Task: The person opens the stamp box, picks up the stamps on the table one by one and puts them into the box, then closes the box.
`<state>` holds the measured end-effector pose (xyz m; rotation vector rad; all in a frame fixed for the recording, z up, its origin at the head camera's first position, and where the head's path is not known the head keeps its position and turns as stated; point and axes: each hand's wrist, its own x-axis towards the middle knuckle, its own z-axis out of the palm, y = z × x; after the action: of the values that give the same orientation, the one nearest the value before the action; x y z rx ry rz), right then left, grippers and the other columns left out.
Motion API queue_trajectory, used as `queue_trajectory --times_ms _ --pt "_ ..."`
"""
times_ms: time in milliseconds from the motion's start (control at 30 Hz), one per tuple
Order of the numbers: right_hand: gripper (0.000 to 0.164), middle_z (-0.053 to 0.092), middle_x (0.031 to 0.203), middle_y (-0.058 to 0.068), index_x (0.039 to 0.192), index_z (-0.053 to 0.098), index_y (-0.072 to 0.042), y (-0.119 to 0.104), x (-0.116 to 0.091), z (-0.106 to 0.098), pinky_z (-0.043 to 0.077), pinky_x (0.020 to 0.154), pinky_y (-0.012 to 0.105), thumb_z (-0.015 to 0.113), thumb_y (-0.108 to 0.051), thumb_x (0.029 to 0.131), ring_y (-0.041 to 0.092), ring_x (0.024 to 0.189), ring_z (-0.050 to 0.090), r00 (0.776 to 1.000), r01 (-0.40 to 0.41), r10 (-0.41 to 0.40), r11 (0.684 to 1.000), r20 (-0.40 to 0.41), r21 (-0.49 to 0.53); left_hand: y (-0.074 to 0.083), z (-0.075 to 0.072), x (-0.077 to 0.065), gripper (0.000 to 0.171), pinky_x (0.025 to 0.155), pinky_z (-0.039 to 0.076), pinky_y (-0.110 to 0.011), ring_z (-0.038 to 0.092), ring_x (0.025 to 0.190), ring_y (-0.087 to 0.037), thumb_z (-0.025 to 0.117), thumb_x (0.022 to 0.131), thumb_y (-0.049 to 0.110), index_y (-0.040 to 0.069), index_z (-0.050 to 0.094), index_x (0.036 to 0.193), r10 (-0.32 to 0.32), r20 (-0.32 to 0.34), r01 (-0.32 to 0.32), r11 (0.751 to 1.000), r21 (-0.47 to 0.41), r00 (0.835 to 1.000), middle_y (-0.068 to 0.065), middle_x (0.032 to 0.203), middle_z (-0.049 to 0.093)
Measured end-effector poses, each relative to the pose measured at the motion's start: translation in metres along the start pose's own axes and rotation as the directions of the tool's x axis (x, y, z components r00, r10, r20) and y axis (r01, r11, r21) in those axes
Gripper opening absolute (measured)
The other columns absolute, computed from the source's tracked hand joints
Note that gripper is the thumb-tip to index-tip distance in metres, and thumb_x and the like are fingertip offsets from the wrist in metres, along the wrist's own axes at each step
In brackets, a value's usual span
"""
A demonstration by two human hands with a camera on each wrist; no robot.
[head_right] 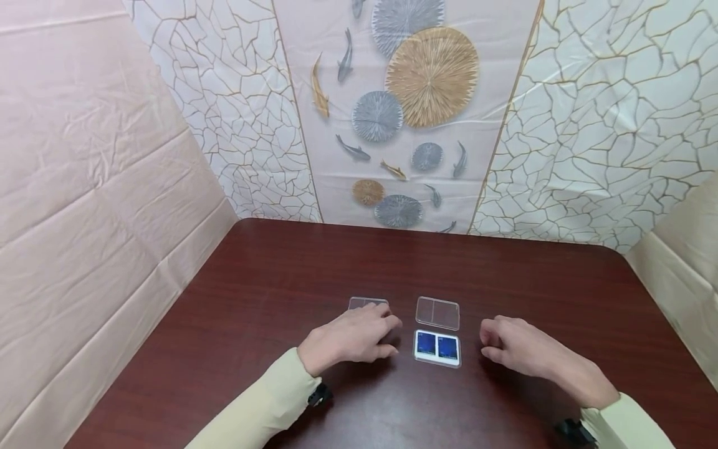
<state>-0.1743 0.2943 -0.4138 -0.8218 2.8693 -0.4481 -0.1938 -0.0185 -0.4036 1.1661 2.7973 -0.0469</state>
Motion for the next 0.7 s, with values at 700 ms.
queue_trajectory --times_ms 700 --pt "0.024 0.045 0.07 -0.017 0.09 0.055 -0.023 0.038 -0.041 -0.012 0.034 0.056 0.02 0.077 -0.022 0.082 -0.008 0.062 0.038 0.999 0.032 -0.031 0.999 0.044 -0.019 -0.033 0.007 -0.029 0.043 0.075 0.051 -0.03 0.057 0.095 -0.016 0.066 0.092 0.043 0.021 0.062 0.128 -0.04 -0.011 0.038 0.995 -0.096 0.999 0.001 0.112 0.061"
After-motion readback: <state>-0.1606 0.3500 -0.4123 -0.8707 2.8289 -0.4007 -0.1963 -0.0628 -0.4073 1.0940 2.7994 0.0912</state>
